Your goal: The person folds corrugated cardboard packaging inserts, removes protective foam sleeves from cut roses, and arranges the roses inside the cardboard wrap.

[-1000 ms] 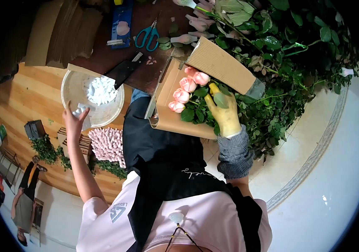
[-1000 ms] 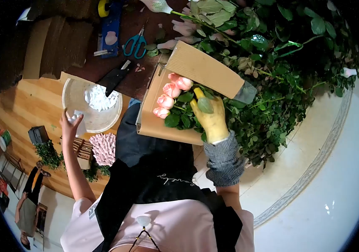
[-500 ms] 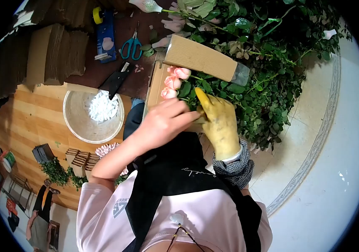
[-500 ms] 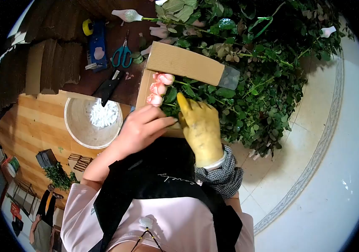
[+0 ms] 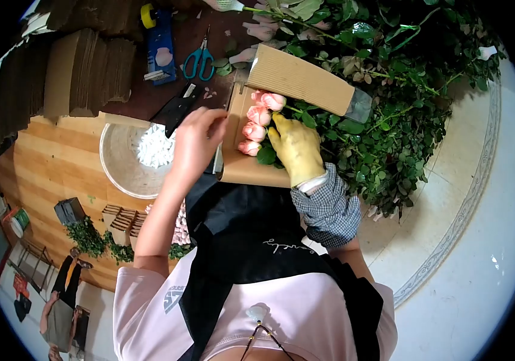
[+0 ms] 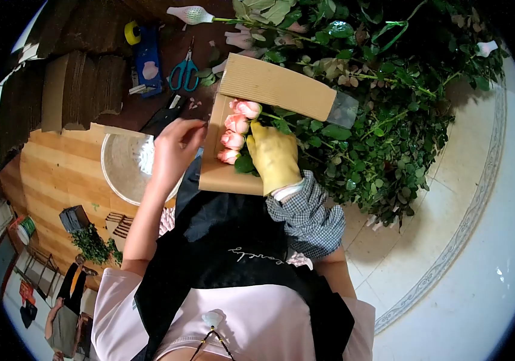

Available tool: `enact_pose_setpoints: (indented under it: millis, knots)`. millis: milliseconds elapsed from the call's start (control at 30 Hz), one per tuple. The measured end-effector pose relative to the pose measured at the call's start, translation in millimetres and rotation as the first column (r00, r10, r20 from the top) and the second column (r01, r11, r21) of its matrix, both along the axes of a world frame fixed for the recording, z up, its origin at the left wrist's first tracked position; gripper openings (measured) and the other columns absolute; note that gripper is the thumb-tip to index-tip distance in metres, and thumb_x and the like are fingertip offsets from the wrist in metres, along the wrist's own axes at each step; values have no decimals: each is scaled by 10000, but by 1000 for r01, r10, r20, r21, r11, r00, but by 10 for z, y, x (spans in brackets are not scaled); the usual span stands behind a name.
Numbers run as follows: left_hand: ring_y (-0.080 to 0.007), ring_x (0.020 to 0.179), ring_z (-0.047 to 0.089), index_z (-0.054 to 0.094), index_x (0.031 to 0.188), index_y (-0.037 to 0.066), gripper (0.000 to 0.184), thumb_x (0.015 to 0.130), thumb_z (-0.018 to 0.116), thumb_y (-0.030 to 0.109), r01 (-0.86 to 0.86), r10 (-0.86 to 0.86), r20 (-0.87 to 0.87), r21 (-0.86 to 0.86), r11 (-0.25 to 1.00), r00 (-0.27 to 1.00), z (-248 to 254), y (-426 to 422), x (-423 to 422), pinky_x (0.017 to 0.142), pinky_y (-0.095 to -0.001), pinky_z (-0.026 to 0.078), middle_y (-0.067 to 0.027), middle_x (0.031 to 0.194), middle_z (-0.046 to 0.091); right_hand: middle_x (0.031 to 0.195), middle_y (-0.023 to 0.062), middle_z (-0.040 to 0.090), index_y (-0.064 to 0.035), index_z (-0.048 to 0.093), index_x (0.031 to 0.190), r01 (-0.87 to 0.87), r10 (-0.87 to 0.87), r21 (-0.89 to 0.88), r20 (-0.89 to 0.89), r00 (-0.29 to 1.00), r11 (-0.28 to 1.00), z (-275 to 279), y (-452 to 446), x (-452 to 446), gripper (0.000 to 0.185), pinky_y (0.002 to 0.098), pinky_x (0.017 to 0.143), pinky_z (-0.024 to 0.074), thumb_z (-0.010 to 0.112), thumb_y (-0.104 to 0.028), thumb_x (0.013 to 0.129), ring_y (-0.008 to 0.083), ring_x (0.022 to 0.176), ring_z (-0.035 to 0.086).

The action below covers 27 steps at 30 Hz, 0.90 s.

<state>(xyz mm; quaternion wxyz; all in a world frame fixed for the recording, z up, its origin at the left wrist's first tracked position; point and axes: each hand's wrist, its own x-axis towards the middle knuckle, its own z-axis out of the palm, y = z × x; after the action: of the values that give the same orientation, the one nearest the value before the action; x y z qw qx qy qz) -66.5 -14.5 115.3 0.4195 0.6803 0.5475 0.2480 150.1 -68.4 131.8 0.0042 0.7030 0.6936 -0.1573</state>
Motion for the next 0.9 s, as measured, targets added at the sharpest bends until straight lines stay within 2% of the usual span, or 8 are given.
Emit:
enact_pose_setpoints:
  millis: [67, 133, 200, 233, 567, 667, 767, 900]
  knots:
    - [-283, 759, 630, 702, 964, 41, 149, 823, 729, 84, 2, -12, 162, 62, 998, 987, -127, 34, 165, 696, -362, 519, -100, 841, 641, 781, 127, 680, -108, 645, 1132, -17, 20, -34, 64, 998, 999, -19, 51, -32, 309, 442, 657, 551, 696, -242, 858, 318, 715, 678]
    - [-285, 795, 628, 706, 962, 50, 161, 809, 736, 90, 22, -30, 176, 48, 999, 984, -173, 69, 231, 717, -365, 518, -91, 864, 642, 777, 124, 679, -118, 633, 1158, -31, 33, -27, 65, 997, 999, -63, -4, -16, 335, 442, 654, 550, 697, -249, 856, 319, 712, 677]
    - [-273, 823, 642, 706, 984, 33, 182, 806, 739, 44, 122, -148, 145, 175, 977, 978, -233, 97, 274, 719, -335, 521, -91, 905, 660, 775, 132, 673, -130, 615, 1189, -54, 54, -10, 122, 991, 999, -74, -31, -17, 361, 450, 646, 547, 694, -246, 857, 324, 707, 674]
    - [-300, 849, 630, 710, 962, 41, 188, 779, 749, 56, 142, -165, 146, 161, 977, 975, -233, 105, 287, 750, -364, 518, -89, 902, 653, 775, 132, 673, -130, 615, 1189, -54, 55, -12, 124, 991, 998, -68, -31, -22, 361, 450, 646, 547, 694, -246, 857, 324, 707, 674]
    - [-294, 803, 596, 701, 872, 53, 142, 740, 751, 72, 215, -218, -32, 357, 909, 975, -221, 190, 352, 711, -400, 497, -77, 862, 629, 752, 122, 646, -114, 582, 1242, -51, 58, -64, 100, 993, 997, -43, -35, -46, 421, 445, 633, 537, 698, -234, 855, 308, 699, 654]
    - [-307, 791, 592, 686, 825, 55, 115, 733, 749, 82, 213, -191, -95, 389, 896, 977, -209, 219, 332, 696, -414, 483, -85, 832, 609, 744, 111, 641, -115, 575, 1259, -61, 67, -61, 104, 992, 996, -51, -47, -41, 439, 438, 629, 533, 701, -235, 855, 298, 693, 652]
    - [-319, 701, 596, 639, 746, 47, 146, 786, 748, 136, 51, 80, -302, 403, 914, 950, -311, 352, 167, 614, -419, 473, -111, 764, 579, 744, 103, 640, -116, 569, 1271, -64, 69, -53, 103, 992, 997, -45, -52, -41, 450, 435, 624, 529, 701, -238, 858, 290, 689, 652]
    - [-321, 675, 595, 628, 707, 42, 244, 836, 751, 208, 47, 42, -279, 306, 951, 959, -298, 355, 76, 599, -406, 472, -114, 686, 553, 744, 98, 640, -120, 565, 1279, -60, 69, -82, 109, 992, 995, -45, -46, -49, 444, 433, 619, 526, 692, -238, 871, 283, 692, 654]
